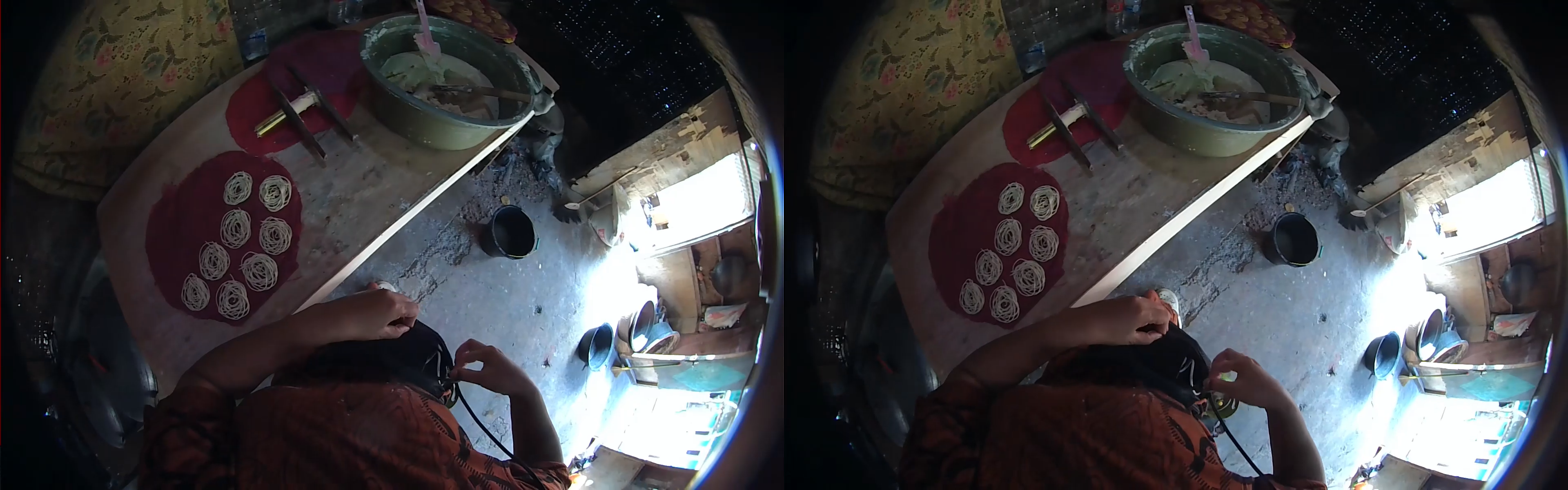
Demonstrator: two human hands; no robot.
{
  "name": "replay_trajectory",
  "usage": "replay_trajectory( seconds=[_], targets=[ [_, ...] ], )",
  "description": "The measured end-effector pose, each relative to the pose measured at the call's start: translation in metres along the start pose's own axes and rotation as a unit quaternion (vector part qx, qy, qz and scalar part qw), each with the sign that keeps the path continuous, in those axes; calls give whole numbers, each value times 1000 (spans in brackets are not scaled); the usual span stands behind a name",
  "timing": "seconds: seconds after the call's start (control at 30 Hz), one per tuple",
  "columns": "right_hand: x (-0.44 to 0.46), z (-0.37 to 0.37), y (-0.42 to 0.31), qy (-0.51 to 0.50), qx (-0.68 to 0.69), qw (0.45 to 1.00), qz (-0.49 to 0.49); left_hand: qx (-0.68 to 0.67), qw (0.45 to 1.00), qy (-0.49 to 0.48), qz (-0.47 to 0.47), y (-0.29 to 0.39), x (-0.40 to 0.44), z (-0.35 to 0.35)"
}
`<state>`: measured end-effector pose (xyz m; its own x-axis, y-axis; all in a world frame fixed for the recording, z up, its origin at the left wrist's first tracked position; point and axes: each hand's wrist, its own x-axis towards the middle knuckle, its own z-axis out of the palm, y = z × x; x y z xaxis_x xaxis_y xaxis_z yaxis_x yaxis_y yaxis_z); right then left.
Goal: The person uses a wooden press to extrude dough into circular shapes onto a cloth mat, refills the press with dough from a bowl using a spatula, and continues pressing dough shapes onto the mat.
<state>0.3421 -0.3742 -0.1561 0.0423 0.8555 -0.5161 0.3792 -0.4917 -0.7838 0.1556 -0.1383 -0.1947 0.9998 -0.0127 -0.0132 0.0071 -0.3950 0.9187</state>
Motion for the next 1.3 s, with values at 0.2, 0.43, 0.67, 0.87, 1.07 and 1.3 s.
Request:
replay_trajectory(
  seconds=[0.2, 0.43, 0.67, 0.87, 1.07, 1.3],
  targets=[
    [-15, -9, -23, 39, 15, 999, 30, 20, 1000, -11, 1, -3, -4, -6],
    [-41, -10, -54, -76, -51, 991, -101, -31, 999, -9, -3, -8, -5, -17],
    [-63, -33, -44, -229, -32, 971, -57, -26, 999, -28, -9, -4, -3, -24],
    [-64, -39, -41, -157, 1, 982, -109, 69, 995, 20, 65, 14, -11, -15],
    [-27, -24, -75, -48, -20, 997, -48, 253, 961, -109, 33, 22, -41, -25],
    [47, 21, -92, 102, -268, 936, -203, 219, 973, -38, -53, 42, -64, -28]
  ],
)
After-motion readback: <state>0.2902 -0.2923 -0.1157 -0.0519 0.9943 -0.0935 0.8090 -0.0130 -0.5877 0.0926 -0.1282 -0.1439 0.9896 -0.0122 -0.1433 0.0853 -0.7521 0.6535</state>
